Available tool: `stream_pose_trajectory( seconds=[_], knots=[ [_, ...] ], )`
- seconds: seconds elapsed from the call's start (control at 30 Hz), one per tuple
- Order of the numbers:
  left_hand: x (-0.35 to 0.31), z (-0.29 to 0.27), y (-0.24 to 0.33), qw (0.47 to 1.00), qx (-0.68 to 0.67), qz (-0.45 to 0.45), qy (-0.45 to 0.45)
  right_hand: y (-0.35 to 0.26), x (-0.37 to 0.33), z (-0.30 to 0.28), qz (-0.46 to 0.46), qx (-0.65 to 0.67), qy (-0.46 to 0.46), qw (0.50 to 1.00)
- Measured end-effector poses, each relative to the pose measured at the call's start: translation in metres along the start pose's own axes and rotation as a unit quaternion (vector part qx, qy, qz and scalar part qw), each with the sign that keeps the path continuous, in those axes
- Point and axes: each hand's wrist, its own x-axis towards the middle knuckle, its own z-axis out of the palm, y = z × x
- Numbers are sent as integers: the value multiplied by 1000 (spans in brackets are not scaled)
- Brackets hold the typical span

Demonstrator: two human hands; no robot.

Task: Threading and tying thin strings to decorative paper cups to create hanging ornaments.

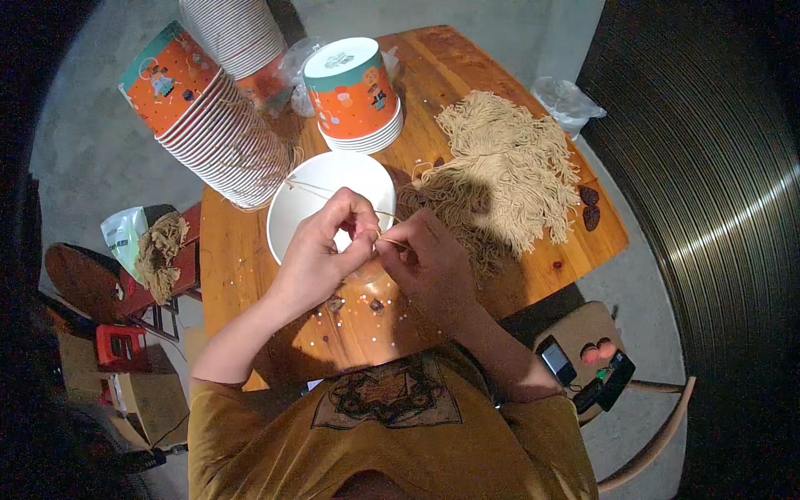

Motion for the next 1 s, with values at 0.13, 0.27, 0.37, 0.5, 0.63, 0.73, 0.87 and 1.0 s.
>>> stream_pose_trajectory(
  seconds=[0.13,0.27,0.37,0.5,0.63,0.73,0.87,1.0],
  knots=[
    [1,1,2,999,-42,-32,6,2,0,2,-1,8,1,1000],
    [2,-2,-6,991,-114,-62,-16,6,0,5,-6,-3,23,1000],
    [3,-5,-6,983,-157,-92,-29,6,0,5,5,-2,28,1000],
    [6,-6,-12,965,-224,-129,-38,6,0,7,28,4,28,999],
    [9,-9,-7,949,-257,-175,-43,3,0,6,56,18,16,998],
    [9,-11,-9,936,-283,-206,-40,1,2,6,88,4,32,996],
    [10,-11,-9,929,-291,-225,-35,10,2,5,-70,-84,54,993],
    [10,-11,-9,934,-280,-219,-28,9,1,-2,-105,-161,15,981]
  ],
)
